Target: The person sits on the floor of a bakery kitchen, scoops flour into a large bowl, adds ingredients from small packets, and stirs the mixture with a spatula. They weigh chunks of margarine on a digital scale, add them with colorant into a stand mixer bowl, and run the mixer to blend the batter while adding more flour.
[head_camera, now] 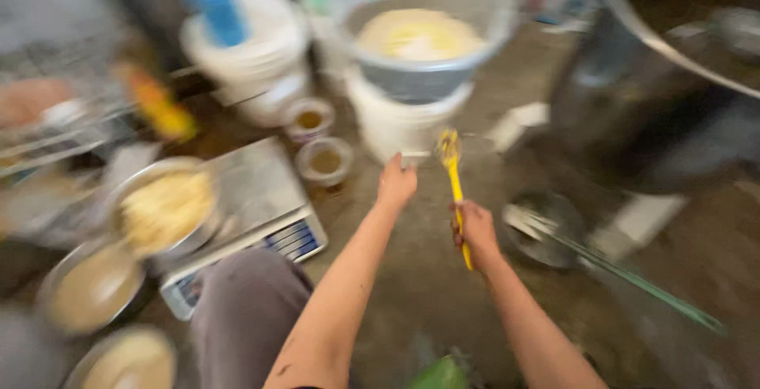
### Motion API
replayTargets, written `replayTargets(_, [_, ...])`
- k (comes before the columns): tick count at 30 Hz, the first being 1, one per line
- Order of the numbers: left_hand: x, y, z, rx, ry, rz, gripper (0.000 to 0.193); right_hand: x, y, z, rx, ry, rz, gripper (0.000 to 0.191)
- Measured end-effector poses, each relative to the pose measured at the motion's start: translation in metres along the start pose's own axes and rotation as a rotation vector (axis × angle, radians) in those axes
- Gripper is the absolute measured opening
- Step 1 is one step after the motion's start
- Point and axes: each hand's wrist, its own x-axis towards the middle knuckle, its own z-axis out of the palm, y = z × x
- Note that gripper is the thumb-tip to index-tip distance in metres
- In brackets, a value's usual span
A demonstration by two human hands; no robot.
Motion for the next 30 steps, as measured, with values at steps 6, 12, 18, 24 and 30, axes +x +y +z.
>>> replayTargets(6, [-0.032, -0.027, -0.236, -0.133, 0.496, -0.053, 0.055, -0.023, -0.046, 0.168, -0.023, -0.442, -0.150, 0.028])
replayTargets(12, [-0.109, -0.090, -0.403, -0.337, 0.851, -0.409, 0.052, -0.050, -0.050, 0.317, -0.722, -0.672, -0.697, 0.023])
replayTargets(18, [-0.124, -0.198, -0.471, -0.225, 1.010, -0.641, 0.041, -0.006, -0.031, 0.427, -1.348, -0.696, -0.967, 0.033])
replayTargets(24, [-0.118, -0.276, -0.469, -0.061, 0.817, -0.743, 0.039, 0.053, -0.046, 0.484, -1.432, -0.854, -1.368, 0.033])
replayTargets(30, [-0.086, -0.292, -0.450, -0.224, 0.920, -0.808, 0.033, 0.074, -0.047, 0.502, -1.481, -0.945, -1.465, 0.031])
